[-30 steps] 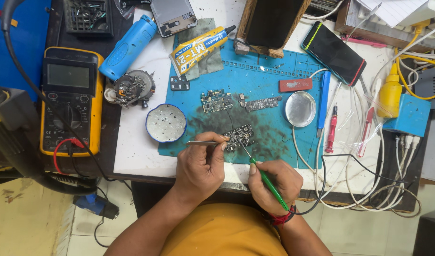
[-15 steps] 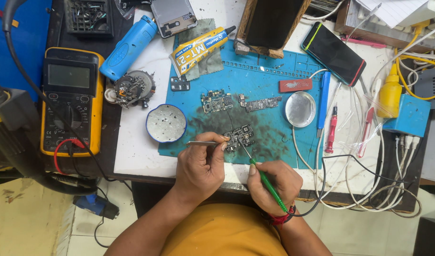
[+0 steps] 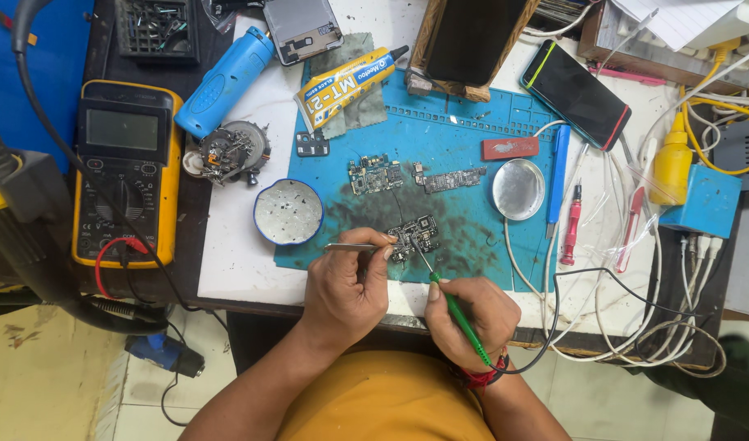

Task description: The person uses a soldering iron and tweezers to work on a small circuit board placed on a blue mat. They repeatedly heat and adjust components on the board while occasionally picking up small parts from a nearby container.

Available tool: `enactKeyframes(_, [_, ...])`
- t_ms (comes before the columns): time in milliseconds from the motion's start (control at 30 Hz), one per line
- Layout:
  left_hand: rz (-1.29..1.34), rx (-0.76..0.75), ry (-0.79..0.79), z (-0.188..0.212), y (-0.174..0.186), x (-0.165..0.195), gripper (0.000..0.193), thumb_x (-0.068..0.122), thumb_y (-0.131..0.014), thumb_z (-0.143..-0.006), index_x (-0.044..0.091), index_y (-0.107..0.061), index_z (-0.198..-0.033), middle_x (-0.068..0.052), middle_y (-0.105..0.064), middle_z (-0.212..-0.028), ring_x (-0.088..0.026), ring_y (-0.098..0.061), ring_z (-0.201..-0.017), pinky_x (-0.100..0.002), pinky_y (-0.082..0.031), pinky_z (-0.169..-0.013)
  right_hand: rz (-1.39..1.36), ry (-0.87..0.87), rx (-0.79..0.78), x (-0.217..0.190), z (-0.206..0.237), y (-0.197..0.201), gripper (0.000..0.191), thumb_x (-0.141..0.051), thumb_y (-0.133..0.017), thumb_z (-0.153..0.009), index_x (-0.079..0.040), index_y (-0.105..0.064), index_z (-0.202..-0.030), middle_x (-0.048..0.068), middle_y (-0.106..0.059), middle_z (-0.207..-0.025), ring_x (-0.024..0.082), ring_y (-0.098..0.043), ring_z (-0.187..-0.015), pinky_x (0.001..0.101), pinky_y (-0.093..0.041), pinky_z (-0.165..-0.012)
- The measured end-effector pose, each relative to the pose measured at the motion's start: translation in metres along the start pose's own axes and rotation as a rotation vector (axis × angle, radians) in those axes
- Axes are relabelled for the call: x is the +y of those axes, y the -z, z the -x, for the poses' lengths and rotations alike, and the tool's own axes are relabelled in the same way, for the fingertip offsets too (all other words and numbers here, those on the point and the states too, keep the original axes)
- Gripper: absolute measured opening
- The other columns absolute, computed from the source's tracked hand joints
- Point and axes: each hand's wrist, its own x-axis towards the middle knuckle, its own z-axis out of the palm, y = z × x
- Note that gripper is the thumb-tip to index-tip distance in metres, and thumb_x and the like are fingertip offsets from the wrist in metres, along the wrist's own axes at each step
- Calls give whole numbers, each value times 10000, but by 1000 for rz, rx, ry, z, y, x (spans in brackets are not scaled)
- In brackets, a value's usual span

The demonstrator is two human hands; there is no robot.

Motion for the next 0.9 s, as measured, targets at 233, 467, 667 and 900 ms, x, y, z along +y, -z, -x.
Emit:
enactKeyframes(233, [56,5,53,1,0,1,172,3,-674,-979,31,-559,-1104,-82,-755,-985,-142,-735,-687,-272,-559,-584,-127,-82,28,3,4,2,167,-22,-713,-921,-15,-665,-1081,107,-746,-882,181,-699,-679,280,-523,-632])
enactKeyframes(467, [3,30,17,0,-2,1,172,2,-663,-991,28,-559,-1126,-96,-741,-982,-177,-768,-769,-284,-590,-643,107,97,-119,-8,-13,-3,315,-18,-724,-920,-38,-658,-1227,173,-740,-1062,302,-734,-851,347,-568,-753])
enactKeyframes(667, [-10,6,24,-4,1,2,160,9,-660,-982,34,-563,-1106,-95,-750,-989,-165,-763,-737,-282,-584,-619,19,4,-183,-7,-19,0,479,-44,-703,-894,38,-576,-1349,181,-739,-1106,262,-718,-814,327,-564,-737])
enactKeyframes(900, [62,25,119,-2,-1,-1,149,-12,-632,-994,23,-560,-1120,-82,-757,-994,-147,-728,-660,-279,-563,-573,-216,-131,-85,7,-5,6,328,-47,-633,-979,46,-605,-1293,135,-747,-1033,181,-733,-908,292,-563,-831])
